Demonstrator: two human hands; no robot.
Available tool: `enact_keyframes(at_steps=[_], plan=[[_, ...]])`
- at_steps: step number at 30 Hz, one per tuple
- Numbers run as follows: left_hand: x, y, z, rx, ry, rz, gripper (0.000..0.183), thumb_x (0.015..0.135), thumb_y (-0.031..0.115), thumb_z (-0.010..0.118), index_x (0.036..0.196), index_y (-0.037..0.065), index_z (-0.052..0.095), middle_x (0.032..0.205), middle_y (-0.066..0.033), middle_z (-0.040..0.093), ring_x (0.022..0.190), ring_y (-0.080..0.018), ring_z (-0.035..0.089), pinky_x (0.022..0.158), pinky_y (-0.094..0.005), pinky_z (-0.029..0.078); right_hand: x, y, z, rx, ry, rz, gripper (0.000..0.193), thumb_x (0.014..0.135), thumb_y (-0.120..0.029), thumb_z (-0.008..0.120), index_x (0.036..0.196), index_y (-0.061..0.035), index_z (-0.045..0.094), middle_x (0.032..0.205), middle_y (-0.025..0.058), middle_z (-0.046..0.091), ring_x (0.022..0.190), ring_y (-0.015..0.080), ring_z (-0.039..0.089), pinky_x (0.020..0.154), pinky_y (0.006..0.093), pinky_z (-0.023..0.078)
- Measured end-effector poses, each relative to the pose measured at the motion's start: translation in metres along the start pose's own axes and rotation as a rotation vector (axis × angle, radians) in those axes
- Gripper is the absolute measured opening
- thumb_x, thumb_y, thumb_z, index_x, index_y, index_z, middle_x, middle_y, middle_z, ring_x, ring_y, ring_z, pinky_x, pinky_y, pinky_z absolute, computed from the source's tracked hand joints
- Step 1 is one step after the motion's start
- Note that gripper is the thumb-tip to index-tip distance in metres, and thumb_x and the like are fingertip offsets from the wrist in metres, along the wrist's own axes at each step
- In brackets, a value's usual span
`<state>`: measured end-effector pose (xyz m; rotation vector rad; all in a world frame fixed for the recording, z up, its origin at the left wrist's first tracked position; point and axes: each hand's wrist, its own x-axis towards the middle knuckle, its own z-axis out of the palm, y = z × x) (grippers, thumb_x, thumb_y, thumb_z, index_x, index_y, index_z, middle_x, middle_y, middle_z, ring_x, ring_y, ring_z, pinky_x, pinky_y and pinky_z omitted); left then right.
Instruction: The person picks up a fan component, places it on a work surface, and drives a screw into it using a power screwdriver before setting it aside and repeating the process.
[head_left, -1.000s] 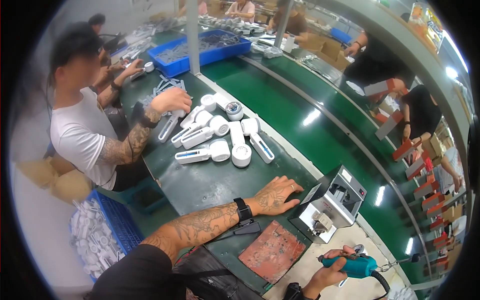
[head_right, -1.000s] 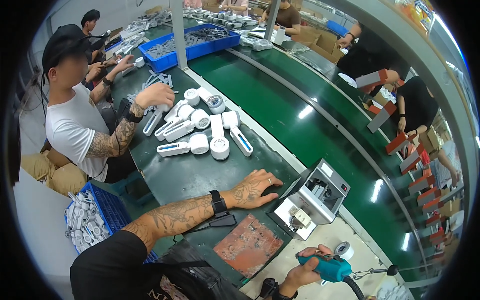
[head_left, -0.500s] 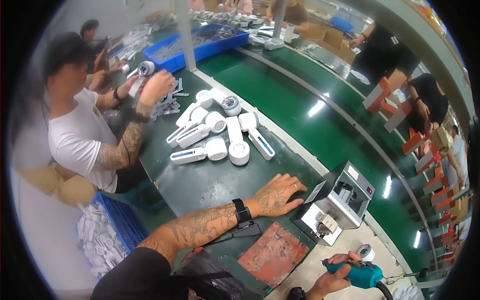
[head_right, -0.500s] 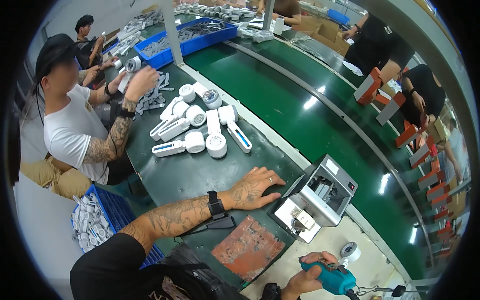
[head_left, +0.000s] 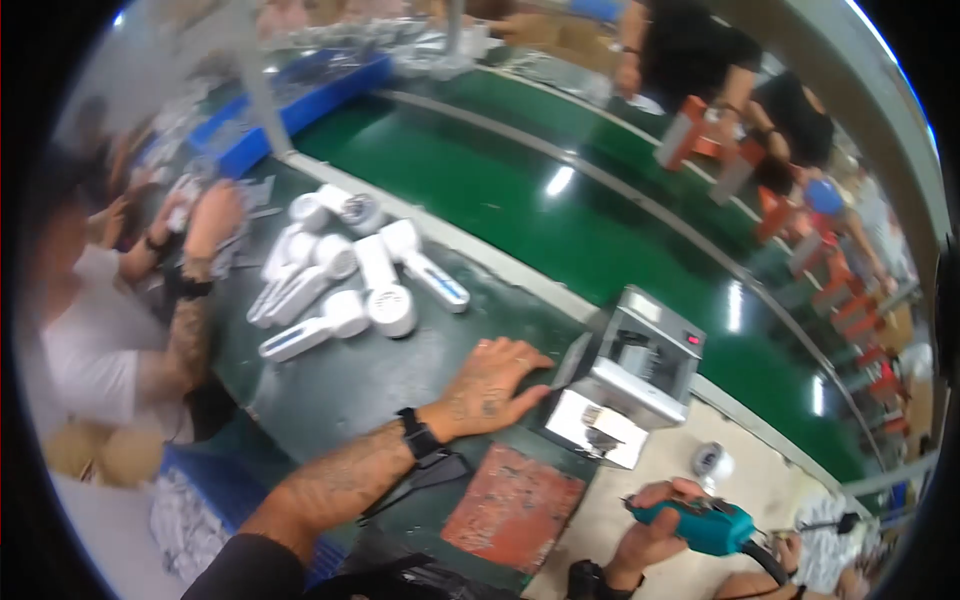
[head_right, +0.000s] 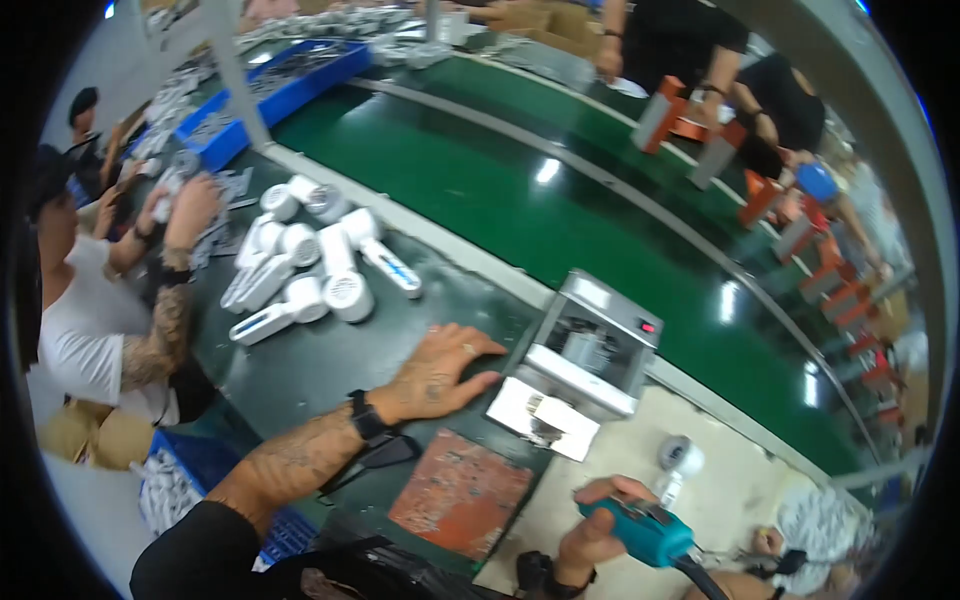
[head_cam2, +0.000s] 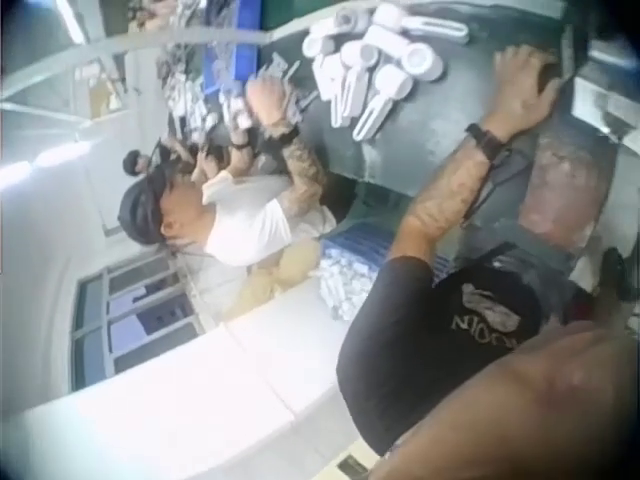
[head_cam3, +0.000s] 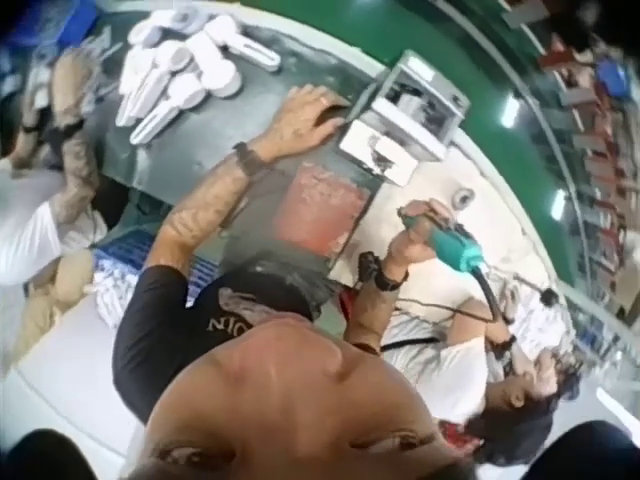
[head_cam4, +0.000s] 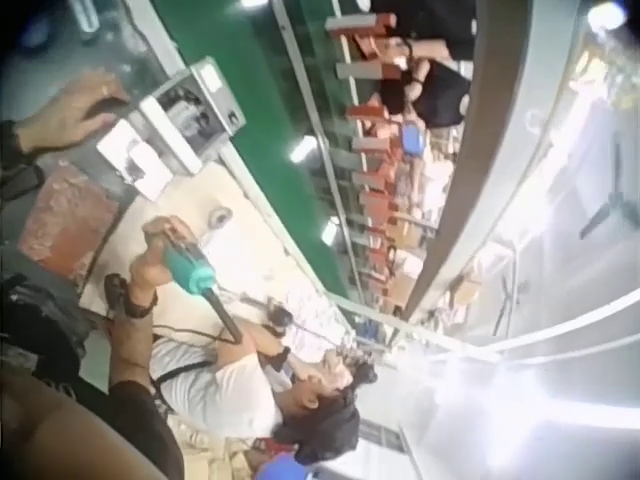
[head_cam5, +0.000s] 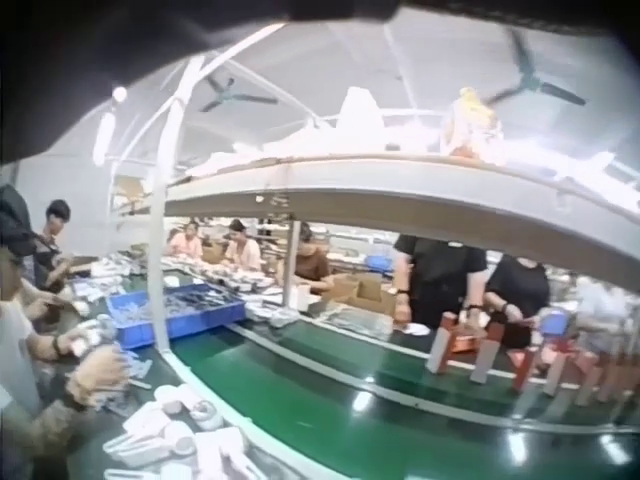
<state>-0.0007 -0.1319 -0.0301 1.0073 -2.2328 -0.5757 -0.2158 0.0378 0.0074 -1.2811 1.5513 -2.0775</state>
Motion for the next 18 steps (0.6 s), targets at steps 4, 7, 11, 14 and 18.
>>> enact_keyframes(at_steps=[4, 7, 11, 14, 18], plan=[[-0.003, 0.003, 0.0, -0.001, 0.002, -0.02, 0.032, 0.091, 0.028, 0.066, 0.118, 0.01, 0.064, 0.109, -0.0095, 0.061, 0.103, -0.03, 0.055, 0.093, -0.0424, 0.039, 0.0, -0.002, 0.003, 0.109, -0.012, 0.027, 0.058, 0.089, -0.049, 0.074, 0.111, -0.0003, 0.052, 0.069, 0.006, 0.055, 0.06, 0.0167, 0.056, 0.054, 0.0287, 0.047], [0.004, 0.009, 0.005, -0.028, 0.007, 0.027, 0.032, 0.091, 0.027, 0.066, 0.118, 0.011, 0.064, 0.11, -0.0095, 0.06, 0.104, -0.0301, 0.054, 0.094, -0.0426, 0.039, 0.002, -0.004, -0.006, 0.079, -0.017, 0.026, 0.057, 0.089, -0.05, 0.074, 0.109, -0.0012, 0.052, 0.069, 0.0062, 0.056, 0.06, 0.0169, 0.056, 0.054, 0.029, 0.048], [-0.001, 0.006, 0.003, -0.013, 0.021, 0.022, 0.029, 0.089, 0.022, 0.067, 0.115, 0.009, 0.065, 0.109, -0.0098, 0.06, 0.101, -0.0311, 0.055, 0.09, -0.0429, 0.042, -0.002, -0.004, 0.002, 0.054, -0.066, 0.002, 0.056, 0.09, -0.048, 0.073, 0.112, -0.0007, 0.052, 0.07, 0.0077, 0.059, 0.062, 0.0181, 0.059, 0.056, 0.0299, 0.05], [-0.001, 0.013, 0.0, -0.027, -0.013, 0.014, 0.029, 0.089, 0.02, 0.068, 0.115, 0.007, 0.064, 0.111, -0.0119, 0.062, 0.105, -0.034, 0.056, 0.095, -0.0442, 0.041, -0.004, -0.002, -0.001, 0.088, -0.088, 0.026, 0.055, 0.091, -0.047, 0.073, 0.113, 0.0001, 0.053, 0.071, 0.0082, 0.06, 0.063, 0.0187, 0.061, 0.058, 0.0308, 0.05], [0.0, 0.012, 0.001, -0.036, -0.002, 0.027, 0.027, 0.088, 0.017, 0.068, 0.112, 0.006, 0.064, 0.11, -0.0122, 0.063, 0.104, -0.0338, 0.057, 0.095, -0.0438, 0.041, -0.003, -0.004, -0.001, 0.108, -0.064, 0.033, 0.054, 0.091, -0.045, 0.073, 0.113, 0.0003, 0.054, 0.071, 0.0083, 0.06, 0.063, 0.0189, 0.06, 0.058, 0.0311, 0.05]])
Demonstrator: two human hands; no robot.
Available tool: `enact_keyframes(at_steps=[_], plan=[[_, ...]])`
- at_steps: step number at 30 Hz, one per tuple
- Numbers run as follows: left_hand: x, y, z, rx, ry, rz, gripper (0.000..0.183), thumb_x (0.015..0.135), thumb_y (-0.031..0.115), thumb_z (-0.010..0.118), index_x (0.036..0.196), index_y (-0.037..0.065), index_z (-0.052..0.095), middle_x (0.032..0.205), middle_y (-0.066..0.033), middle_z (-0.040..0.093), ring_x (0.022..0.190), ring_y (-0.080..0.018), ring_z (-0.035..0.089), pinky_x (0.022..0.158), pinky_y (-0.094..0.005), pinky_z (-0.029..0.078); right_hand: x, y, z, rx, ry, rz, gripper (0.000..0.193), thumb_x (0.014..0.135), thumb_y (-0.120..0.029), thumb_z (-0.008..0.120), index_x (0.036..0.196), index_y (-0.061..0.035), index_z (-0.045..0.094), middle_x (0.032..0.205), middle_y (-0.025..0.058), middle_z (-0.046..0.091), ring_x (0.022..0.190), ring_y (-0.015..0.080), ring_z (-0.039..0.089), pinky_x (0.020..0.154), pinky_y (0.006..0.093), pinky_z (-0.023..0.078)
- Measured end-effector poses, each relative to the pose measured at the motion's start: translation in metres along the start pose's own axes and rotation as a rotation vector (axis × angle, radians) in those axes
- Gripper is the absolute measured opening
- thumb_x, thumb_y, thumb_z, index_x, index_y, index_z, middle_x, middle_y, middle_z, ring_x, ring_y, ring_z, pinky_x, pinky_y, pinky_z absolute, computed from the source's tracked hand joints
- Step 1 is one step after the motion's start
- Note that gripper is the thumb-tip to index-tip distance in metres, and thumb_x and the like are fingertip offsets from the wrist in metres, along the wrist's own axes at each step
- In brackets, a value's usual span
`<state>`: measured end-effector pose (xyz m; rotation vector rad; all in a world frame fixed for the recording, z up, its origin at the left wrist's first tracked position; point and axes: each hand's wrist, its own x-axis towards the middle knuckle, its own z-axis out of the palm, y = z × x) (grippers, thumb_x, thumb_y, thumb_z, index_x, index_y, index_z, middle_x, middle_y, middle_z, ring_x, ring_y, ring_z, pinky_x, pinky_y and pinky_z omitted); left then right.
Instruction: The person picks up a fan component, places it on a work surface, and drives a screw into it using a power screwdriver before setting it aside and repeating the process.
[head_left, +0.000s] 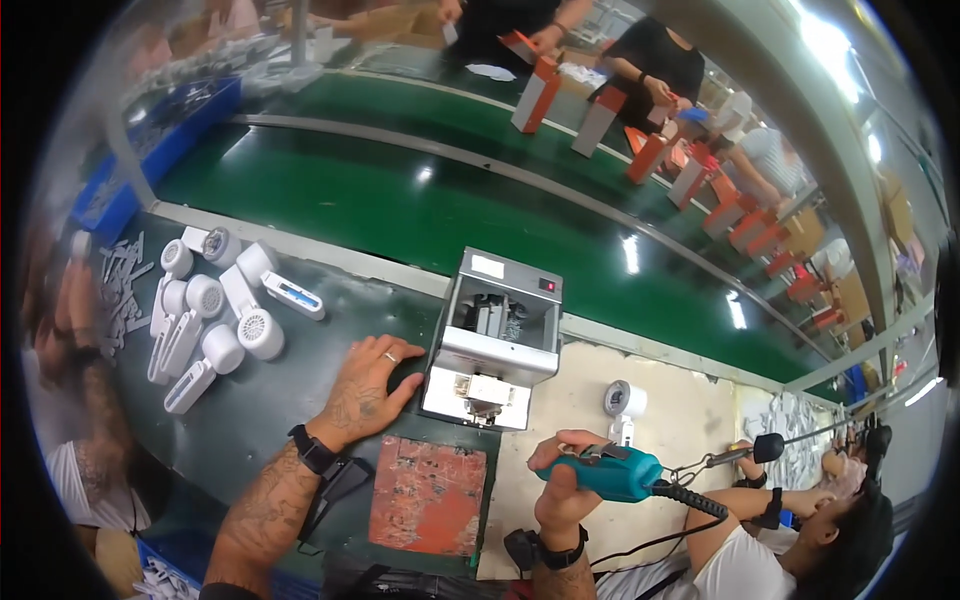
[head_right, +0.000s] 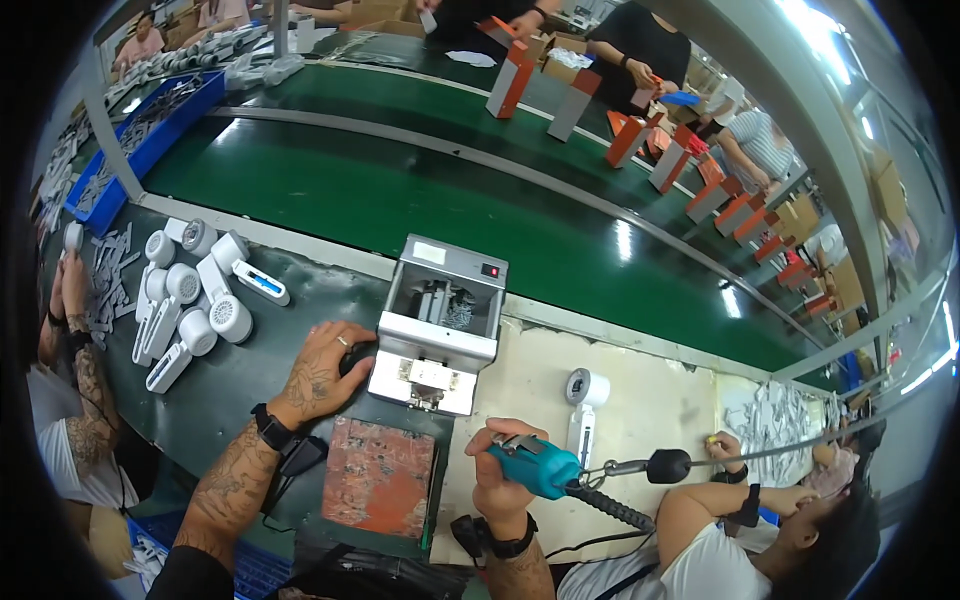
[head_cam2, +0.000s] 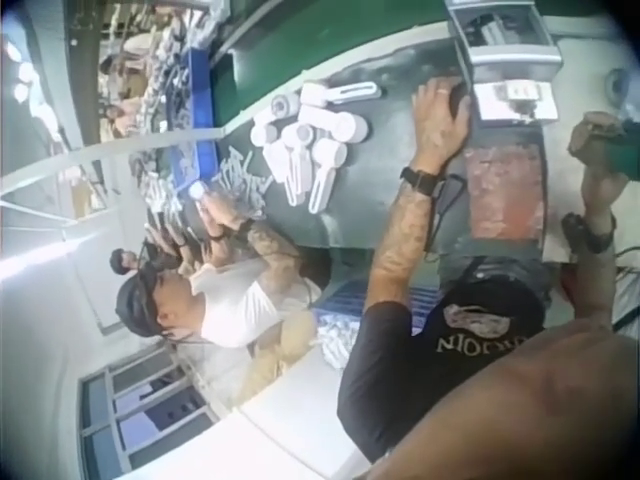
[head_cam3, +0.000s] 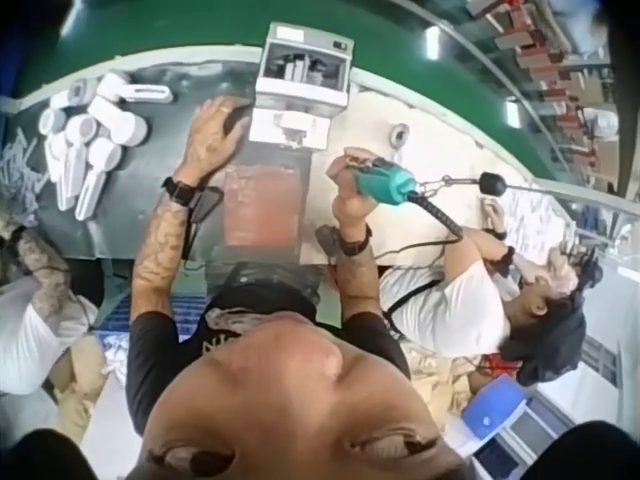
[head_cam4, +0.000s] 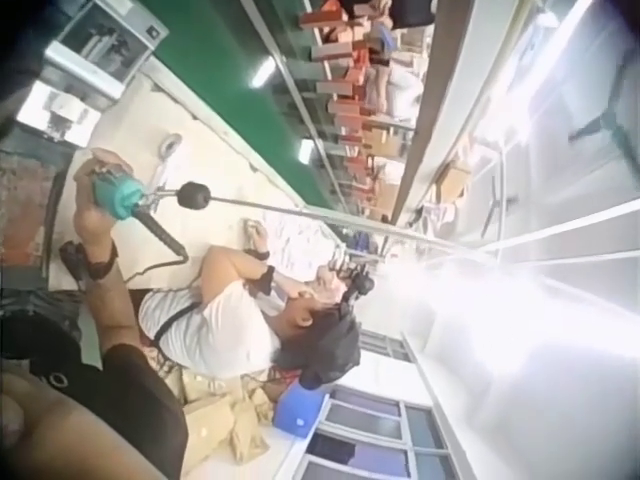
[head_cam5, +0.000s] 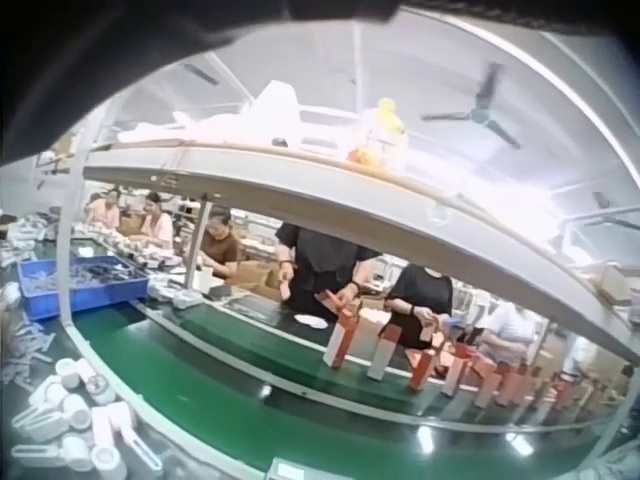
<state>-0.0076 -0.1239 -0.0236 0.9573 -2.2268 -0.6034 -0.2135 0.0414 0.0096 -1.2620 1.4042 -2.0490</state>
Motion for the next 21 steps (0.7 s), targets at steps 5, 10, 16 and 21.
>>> enact_keyframes(at_steps=[5, 10, 16, 21], plan=[[0.005, 0.005, 0.01, -0.054, 0.022, 0.064, 0.03, 0.087, 0.016, 0.067, 0.114, 0.006, 0.063, 0.11, -0.0128, 0.063, 0.104, -0.0349, 0.057, 0.092, -0.0443, 0.043, -0.003, 0.0, -0.015, -0.039, -0.008, 0.05, 0.054, 0.091, -0.041, 0.075, 0.117, 0.0014, 0.055, 0.074, 0.0078, 0.062, 0.064, 0.0165, 0.059, 0.059, 0.0289, 0.047], [0.001, 0.003, 0.002, 0.013, 0.059, 0.04, 0.028, 0.082, 0.009, 0.065, 0.109, 0.003, 0.06, 0.101, -0.0147, 0.058, 0.089, -0.0332, 0.054, 0.084, -0.043, 0.042, 0.001, 0.007, -0.007, 0.044, -0.084, 0.055, 0.049, 0.093, -0.034, 0.073, 0.119, 0.0037, 0.054, 0.076, 0.0067, 0.062, 0.07, 0.0141, 0.059, 0.063, 0.0279, 0.046], [0.003, 0.008, 0.01, 0.007, 0.065, 0.071, 0.028, 0.081, 0.006, 0.064, 0.109, 0.002, 0.06, 0.099, -0.0142, 0.058, 0.086, -0.0316, 0.053, 0.084, -0.0423, 0.041, 0.001, 0.008, -0.017, 0.009, -0.096, 0.043, 0.045, 0.094, -0.029, 0.072, 0.119, 0.0043, 0.055, 0.077, 0.0061, 0.061, 0.071, 0.0145, 0.059, 0.065, 0.0297, 0.049], [0.003, 0.016, 0.005, -0.039, 0.036, 0.069, 0.027, 0.081, 0.004, 0.062, 0.108, 0.002, 0.059, 0.098, -0.0143, 0.057, 0.086, -0.0316, 0.052, 0.084, -0.042, 0.042, -0.001, 0.007, -0.017, -0.021, -0.118, 0.006, 0.041, 0.094, -0.023, 0.072, 0.12, 0.0043, 0.055, 0.079, 0.0054, 0.063, 0.07, 0.0119, 0.058, 0.065, 0.0266, 0.048]])
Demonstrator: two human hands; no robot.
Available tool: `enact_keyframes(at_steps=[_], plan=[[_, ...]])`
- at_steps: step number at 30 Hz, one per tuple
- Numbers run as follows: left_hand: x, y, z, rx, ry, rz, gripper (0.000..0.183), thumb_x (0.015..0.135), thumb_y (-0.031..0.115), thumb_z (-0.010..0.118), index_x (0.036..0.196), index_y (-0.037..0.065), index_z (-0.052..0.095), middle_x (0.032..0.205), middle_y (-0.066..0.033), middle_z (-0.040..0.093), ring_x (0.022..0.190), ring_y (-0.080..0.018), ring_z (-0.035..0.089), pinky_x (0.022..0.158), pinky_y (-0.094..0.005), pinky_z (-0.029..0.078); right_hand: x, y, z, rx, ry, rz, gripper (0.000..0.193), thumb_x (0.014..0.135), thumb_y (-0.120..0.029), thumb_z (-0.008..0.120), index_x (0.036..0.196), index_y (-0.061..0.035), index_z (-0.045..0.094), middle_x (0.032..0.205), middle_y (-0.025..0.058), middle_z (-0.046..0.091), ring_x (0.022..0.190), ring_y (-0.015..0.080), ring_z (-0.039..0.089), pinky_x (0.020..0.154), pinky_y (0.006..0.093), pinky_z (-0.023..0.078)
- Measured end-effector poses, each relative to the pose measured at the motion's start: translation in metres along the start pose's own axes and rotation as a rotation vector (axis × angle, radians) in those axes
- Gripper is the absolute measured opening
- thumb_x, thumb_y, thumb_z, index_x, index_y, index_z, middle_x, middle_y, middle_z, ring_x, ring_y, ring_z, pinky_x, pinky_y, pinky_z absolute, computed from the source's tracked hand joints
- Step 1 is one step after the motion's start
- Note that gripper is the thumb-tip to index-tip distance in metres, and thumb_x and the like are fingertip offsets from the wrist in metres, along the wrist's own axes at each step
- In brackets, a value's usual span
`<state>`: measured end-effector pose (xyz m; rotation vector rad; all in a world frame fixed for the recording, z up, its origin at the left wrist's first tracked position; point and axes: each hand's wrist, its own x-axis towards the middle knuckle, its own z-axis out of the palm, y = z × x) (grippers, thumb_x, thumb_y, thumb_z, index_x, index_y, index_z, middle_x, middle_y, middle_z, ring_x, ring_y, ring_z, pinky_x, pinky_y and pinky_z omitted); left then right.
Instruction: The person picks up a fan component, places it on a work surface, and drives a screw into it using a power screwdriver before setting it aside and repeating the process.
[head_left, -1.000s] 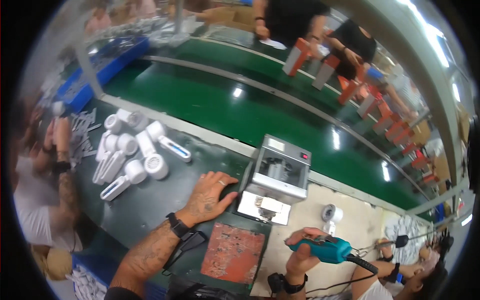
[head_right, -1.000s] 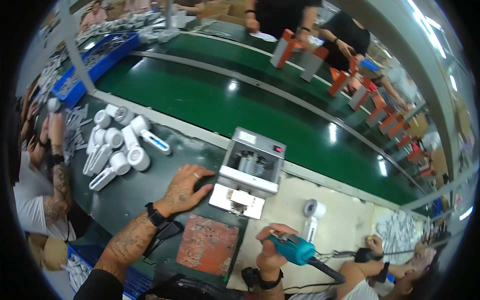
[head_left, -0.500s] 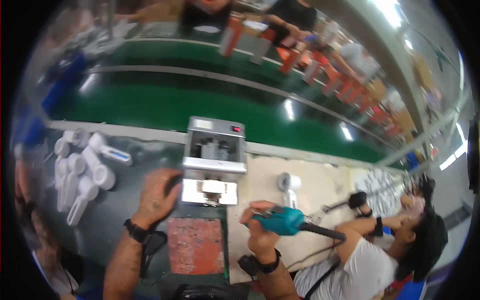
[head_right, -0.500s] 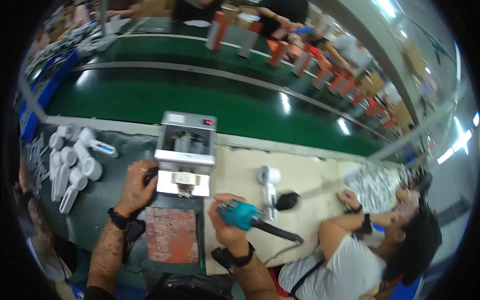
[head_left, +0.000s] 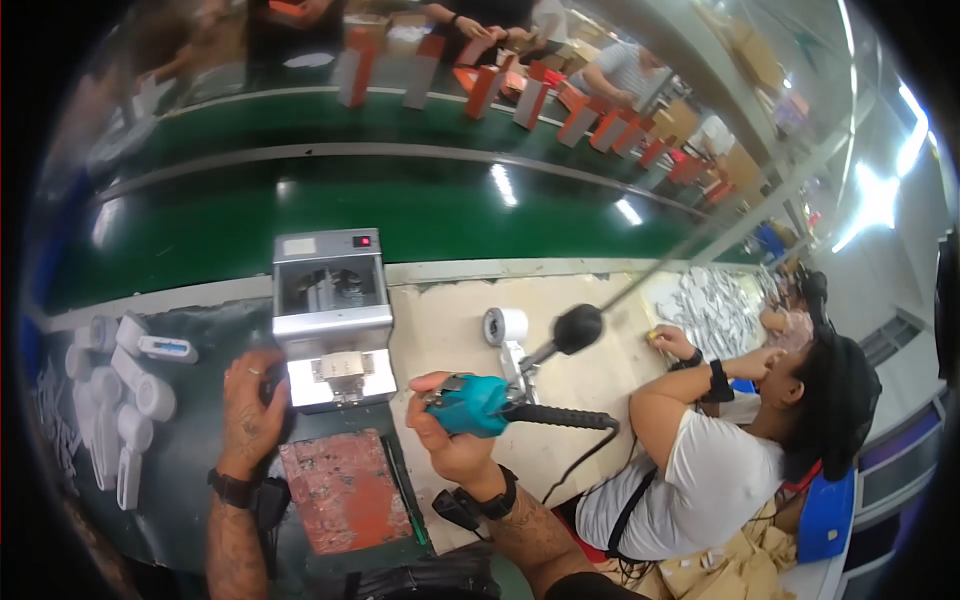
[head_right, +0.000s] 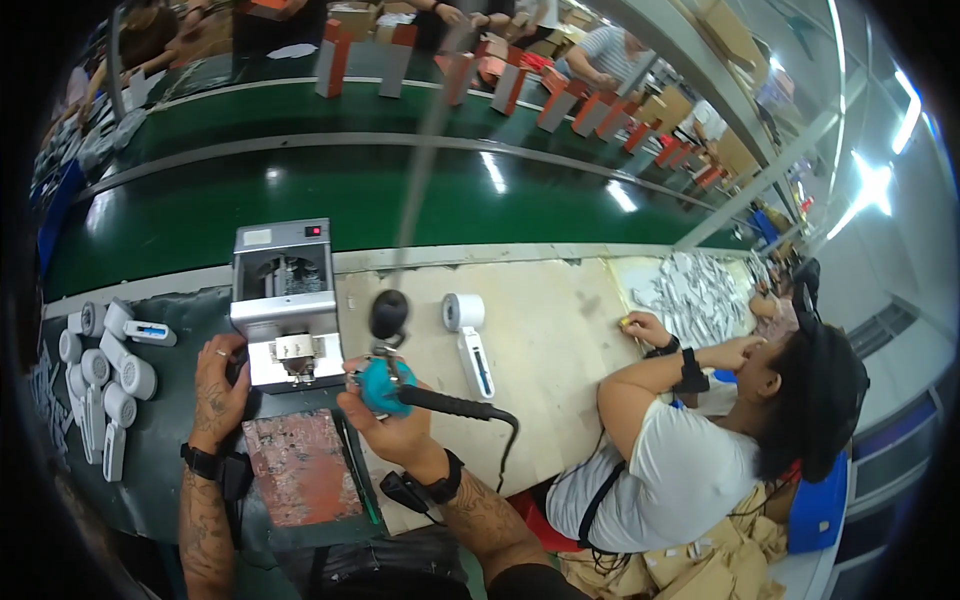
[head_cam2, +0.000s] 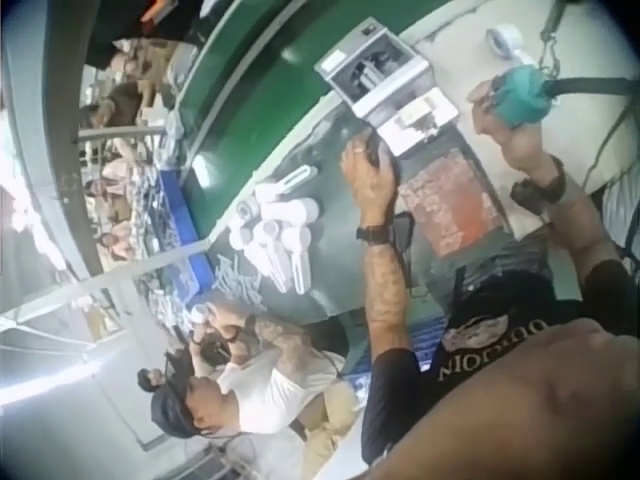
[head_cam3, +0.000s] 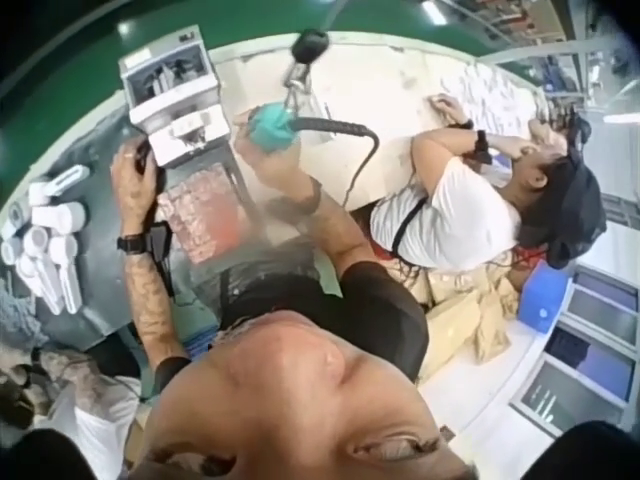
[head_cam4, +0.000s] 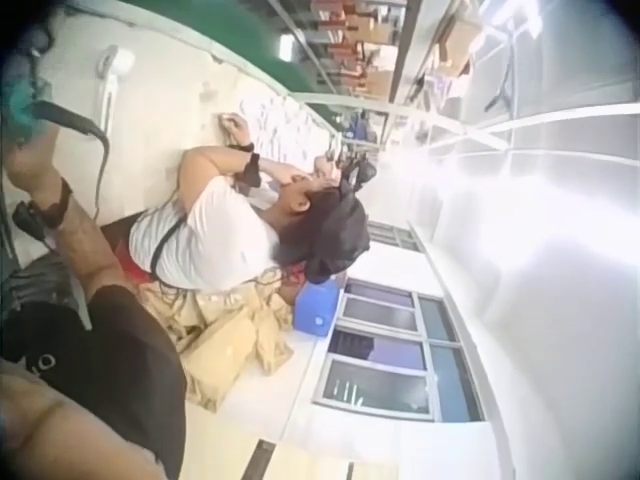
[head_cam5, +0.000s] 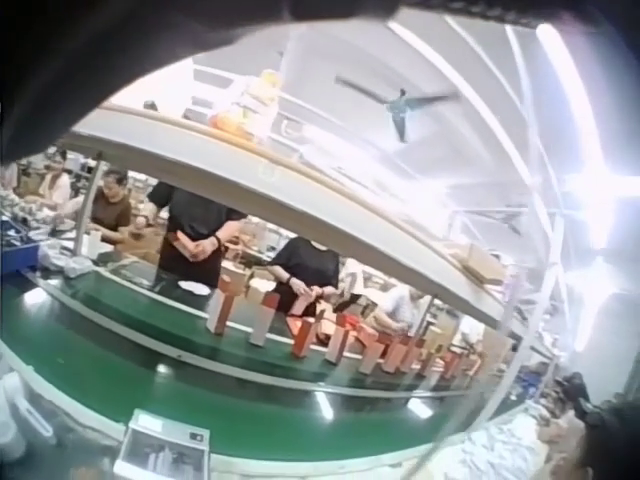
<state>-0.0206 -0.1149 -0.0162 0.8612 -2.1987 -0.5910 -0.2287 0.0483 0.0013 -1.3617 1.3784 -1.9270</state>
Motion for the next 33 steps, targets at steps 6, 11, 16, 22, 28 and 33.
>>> enact_keyframes(at_steps=[6, 11, 16, 22, 28, 33], plan=[[-0.001, -0.001, -0.001, 0.044, -0.024, -0.028, 0.027, 0.083, 0.002, 0.06, 0.109, 0.001, 0.058, 0.097, -0.0133, 0.056, 0.086, -0.0304, 0.051, 0.083, -0.0397, 0.042, 0.001, 0.003, 0.001, -0.015, -0.01, -0.024, 0.039, 0.093, -0.019, 0.073, 0.12, 0.0044, 0.056, 0.081, 0.0041, 0.062, 0.069, 0.0088, 0.056, 0.063, 0.0238, 0.046], [-0.003, -0.005, 0.003, 0.018, -0.041, -0.062, 0.027, 0.084, 0.001, 0.06, 0.11, 0.001, 0.058, 0.097, -0.0128, 0.056, 0.083, -0.0291, 0.05, 0.079, -0.038, 0.042, 0.002, 0.002, 0.002, -0.037, 0.015, -0.034, 0.037, 0.092, -0.014, 0.073, 0.12, 0.0041, 0.056, 0.082, 0.0041, 0.062, 0.071, 0.0088, 0.056, 0.064, 0.0232, 0.046], [-0.005, -0.006, 0.005, -0.001, -0.04, -0.087, 0.028, 0.084, -0.001, 0.059, 0.112, 0.001, 0.058, 0.095, -0.0116, 0.054, 0.077, -0.0265, 0.048, 0.073, -0.0358, 0.042, 0.005, 0.002, -0.004, -0.104, 0.015, -0.05, 0.038, 0.092, -0.013, 0.073, 0.121, 0.0039, 0.055, 0.081, 0.0038, 0.062, 0.072, 0.009, 0.057, 0.066, 0.0232, 0.046], [-0.003, -0.004, 0.002, 0.018, -0.064, -0.101, 0.028, 0.086, 0.002, 0.058, 0.114, 0.0, 0.056, 0.099, -0.013, 0.055, 0.079, -0.0285, 0.05, 0.074, -0.0365, 0.043, 0.005, 0.003, -0.004, -0.036, 0.083, -0.007, 0.038, 0.094, -0.015, 0.07, 0.122, 0.0049, 0.054, 0.08, 0.0037, 0.061, 0.07, 0.0093, 0.056, 0.066, 0.0242, 0.047], [-0.003, -0.005, 0.001, 0.007, -0.08, -0.117, 0.028, 0.087, 0.004, 0.058, 0.114, 0.0, 0.056, 0.107, -0.0179, 0.057, 0.093, -0.0384, 0.055, 0.087, -0.0419, 0.043, 0.004, 0.007, -0.006, -0.074, 0.02, -0.017, 0.038, 0.095, -0.016, 0.07, 0.121, 0.006, 0.053, 0.079, 0.0041, 0.06, 0.069, 0.01, 0.055, 0.065, 0.0248, 0.047], [-0.002, -0.005, 0.0, 0.02, -0.066, -0.09, 0.028, 0.087, 0.004, 0.058, 0.115, 0.0, 0.056, 0.106, -0.0169, 0.057, 0.09, -0.0367, 0.054, 0.086, -0.0408, 0.043, 0.004, 0.007, -0.007, -0.069, 0.021, -0.038, 0.041, 0.095, -0.019, 0.07, 0.123, 0.0057, 0.053, 0.08, 0.004, 0.06, 0.068, 0.0096, 0.055, 0.063, 0.0247, 0.047]])
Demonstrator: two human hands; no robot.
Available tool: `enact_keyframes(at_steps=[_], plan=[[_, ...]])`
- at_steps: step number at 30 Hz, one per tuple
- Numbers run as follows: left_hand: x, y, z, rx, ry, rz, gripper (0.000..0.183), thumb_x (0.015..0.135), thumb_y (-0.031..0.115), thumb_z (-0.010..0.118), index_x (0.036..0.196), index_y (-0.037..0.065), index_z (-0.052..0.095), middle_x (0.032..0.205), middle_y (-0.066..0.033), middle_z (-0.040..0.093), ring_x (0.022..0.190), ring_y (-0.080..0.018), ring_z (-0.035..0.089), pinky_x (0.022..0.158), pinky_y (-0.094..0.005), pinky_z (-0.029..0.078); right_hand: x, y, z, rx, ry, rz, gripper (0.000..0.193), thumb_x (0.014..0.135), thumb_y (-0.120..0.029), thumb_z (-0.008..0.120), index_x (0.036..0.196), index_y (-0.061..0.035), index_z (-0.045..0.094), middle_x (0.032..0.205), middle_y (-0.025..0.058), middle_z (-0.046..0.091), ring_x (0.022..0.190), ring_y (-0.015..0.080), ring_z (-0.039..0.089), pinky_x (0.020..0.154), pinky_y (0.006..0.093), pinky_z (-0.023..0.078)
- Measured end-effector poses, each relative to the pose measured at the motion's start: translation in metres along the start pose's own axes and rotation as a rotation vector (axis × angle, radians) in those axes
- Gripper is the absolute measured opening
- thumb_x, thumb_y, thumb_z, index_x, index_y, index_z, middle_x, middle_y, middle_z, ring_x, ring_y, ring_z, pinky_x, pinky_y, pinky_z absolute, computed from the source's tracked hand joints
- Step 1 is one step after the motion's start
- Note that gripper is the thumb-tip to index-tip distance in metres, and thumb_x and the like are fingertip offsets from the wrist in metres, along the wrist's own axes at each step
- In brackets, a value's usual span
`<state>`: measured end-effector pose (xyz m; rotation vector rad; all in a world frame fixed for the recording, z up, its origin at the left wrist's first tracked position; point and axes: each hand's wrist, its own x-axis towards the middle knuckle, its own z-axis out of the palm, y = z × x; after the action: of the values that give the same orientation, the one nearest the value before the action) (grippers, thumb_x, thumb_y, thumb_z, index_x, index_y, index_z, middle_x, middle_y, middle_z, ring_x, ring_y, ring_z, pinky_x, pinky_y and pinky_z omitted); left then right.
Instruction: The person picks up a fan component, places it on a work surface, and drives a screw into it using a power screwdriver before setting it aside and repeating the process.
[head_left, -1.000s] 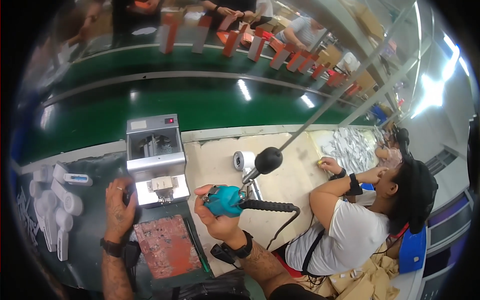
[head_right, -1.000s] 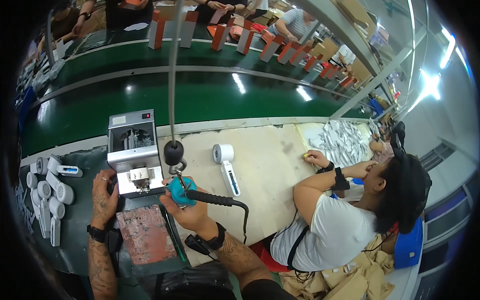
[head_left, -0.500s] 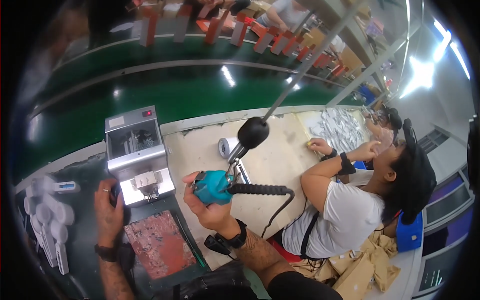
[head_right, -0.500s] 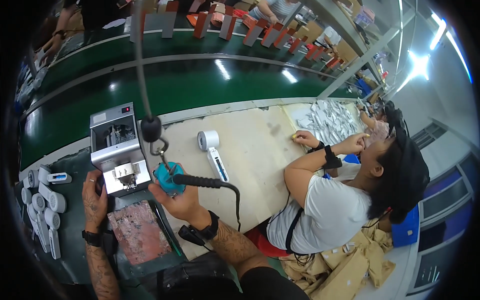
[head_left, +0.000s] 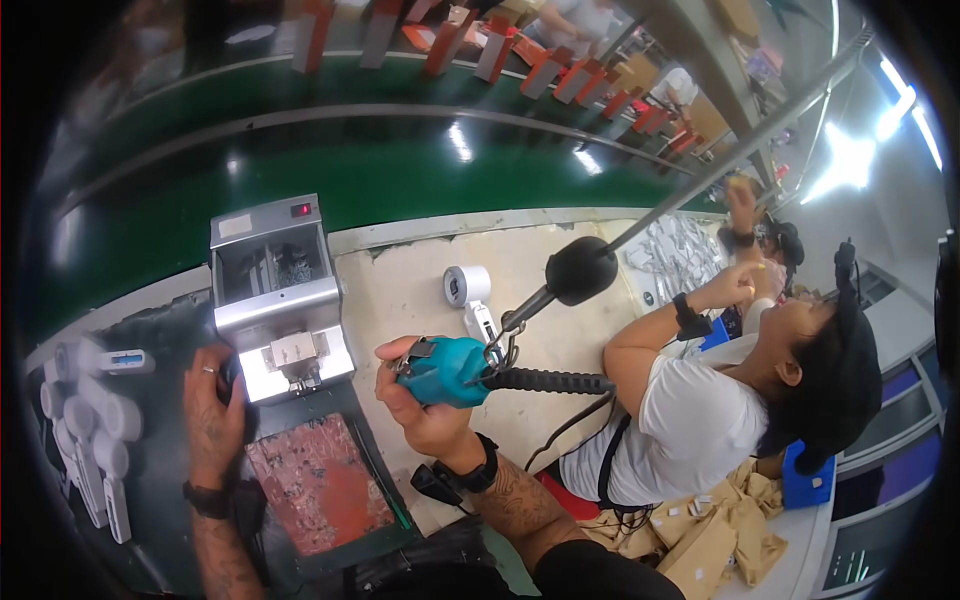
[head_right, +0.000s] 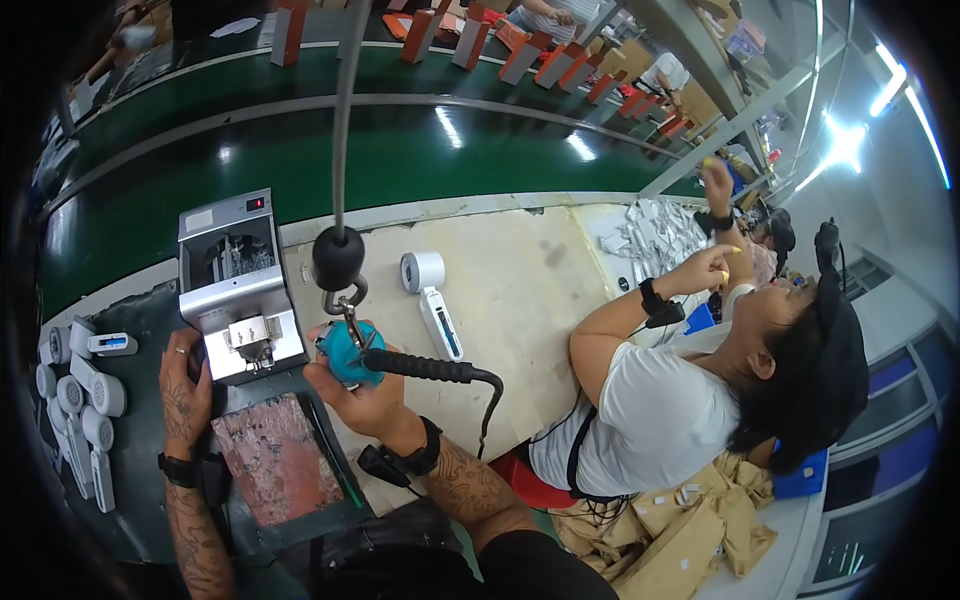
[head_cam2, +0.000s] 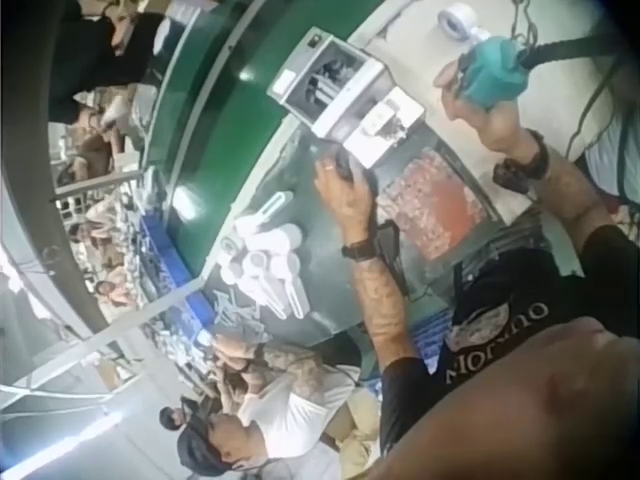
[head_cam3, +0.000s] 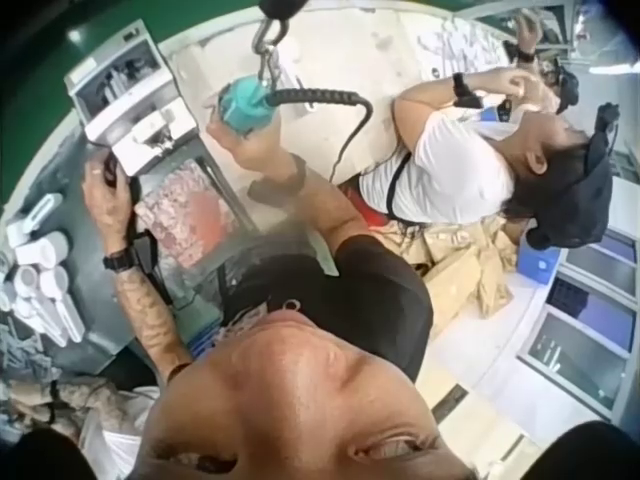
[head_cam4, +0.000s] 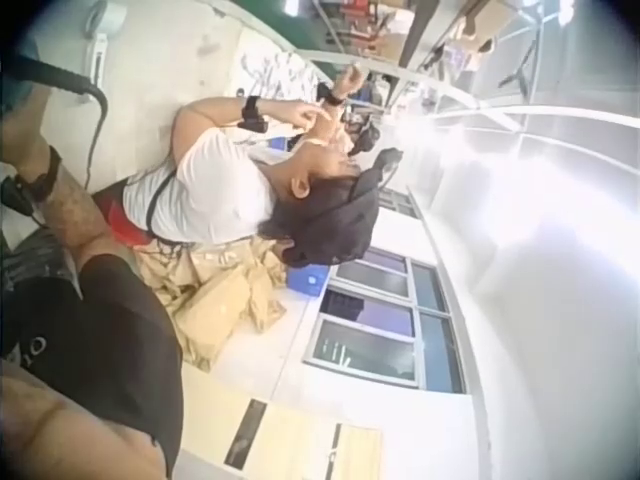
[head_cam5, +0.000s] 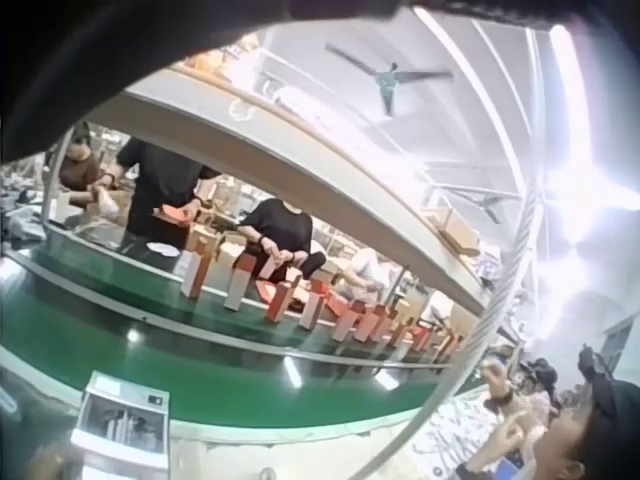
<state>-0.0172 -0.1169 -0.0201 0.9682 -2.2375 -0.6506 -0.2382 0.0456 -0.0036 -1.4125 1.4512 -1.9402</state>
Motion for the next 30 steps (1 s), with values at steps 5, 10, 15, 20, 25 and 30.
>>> enact_keyframes(at_steps=[5, 10, 15, 20, 25, 30], plan=[[-0.003, -0.001, 0.0, -0.019, -0.021, -0.045, 0.028, 0.086, 0.003, 0.058, 0.114, 0.0, 0.056, 0.104, -0.0152, 0.056, 0.084, -0.0328, 0.052, 0.08, -0.038, 0.043, -0.001, -0.004, 0.001, -0.009, -0.015, 0.026, 0.043, 0.094, -0.022, 0.072, 0.121, 0.0056, 0.054, 0.08, 0.0044, 0.061, 0.068, 0.0099, 0.056, 0.063, 0.0246, 0.047], [0.002, 0.004, 0.0, -0.037, 0.016, 0.036, 0.025, 0.085, 0.001, 0.059, 0.111, 0.001, 0.058, 0.099, -0.0135, 0.057, 0.082, -0.0292, 0.052, 0.075, -0.0367, 0.044, 0.0, -0.007, 0.004, 0.014, 0.059, -0.022, 0.044, 0.094, -0.026, 0.072, 0.12, 0.0052, 0.055, 0.079, 0.0054, 0.063, 0.068, 0.0113, 0.058, 0.062, 0.025, 0.046], [-0.002, -0.02, 0.004, -0.22, 0.046, -0.112, 0.021, 0.094, 0.01, 0.061, 0.114, 0.001, 0.063, 0.089, -0.0051, 0.059, 0.074, -0.018, 0.052, 0.068, -0.0303, 0.043, 0.003, -0.002, 0.015, 0.159, 0.024, 0.02, 0.052, 0.093, -0.034, 0.073, 0.122, 0.0052, 0.055, 0.082, 0.0052, 0.062, 0.073, 0.012, 0.059, 0.066, 0.0266, 0.047], [0.002, 0.016, -0.032, -0.707, 0.479, -0.314, 0.021, 0.101, 0.02, 0.059, 0.108, 0.002, 0.067, 0.082, 0.0037, 0.053, 0.075, -0.0045, 0.044, 0.07, -0.0196, 0.036, 0.008, -0.023, 0.006, 0.144, -0.139, 0.09, 0.067, 0.093, -0.04, 0.072, 0.135, 0.0073, 0.051, 0.096, 0.0074, 0.065, 0.087, 0.0142, 0.062, 0.078, 0.028, 0.049], [0.013, 0.138, -0.018, -0.693, 0.203, 0.031, 0.014, 0.098, 0.013, 0.061, 0.103, 0.002, 0.067, 0.083, 0.0013, 0.059, 0.073, -0.0073, 0.052, 0.066, -0.0235, 0.042, -0.015, -0.043, -0.009, 0.12, -0.039, 0.12, 0.062, 0.094, -0.036, 0.07, 0.134, 0.0073, 0.051, 0.107, 0.0108, 0.066, 0.097, 0.0187, 0.066, 0.089, 0.0324, 0.051], [0.048, 0.192, 0.063, -0.395, -0.183, 0.166, 0.031, 0.094, 0.03, 0.064, 0.099, 0.0, 0.065, 0.085, -0.0116, 0.069, 0.078, -0.0232, 0.066, 0.071, -0.0353, 0.051, -0.067, -0.089, -0.031, 0.159, 0.175, 0.24, 0.069, 0.092, -0.039, 0.073, 0.134, 0.0102, 0.05, 0.101, 0.0144, 0.069, 0.093, 0.0204, 0.066, 0.084, 0.0322, 0.05]])
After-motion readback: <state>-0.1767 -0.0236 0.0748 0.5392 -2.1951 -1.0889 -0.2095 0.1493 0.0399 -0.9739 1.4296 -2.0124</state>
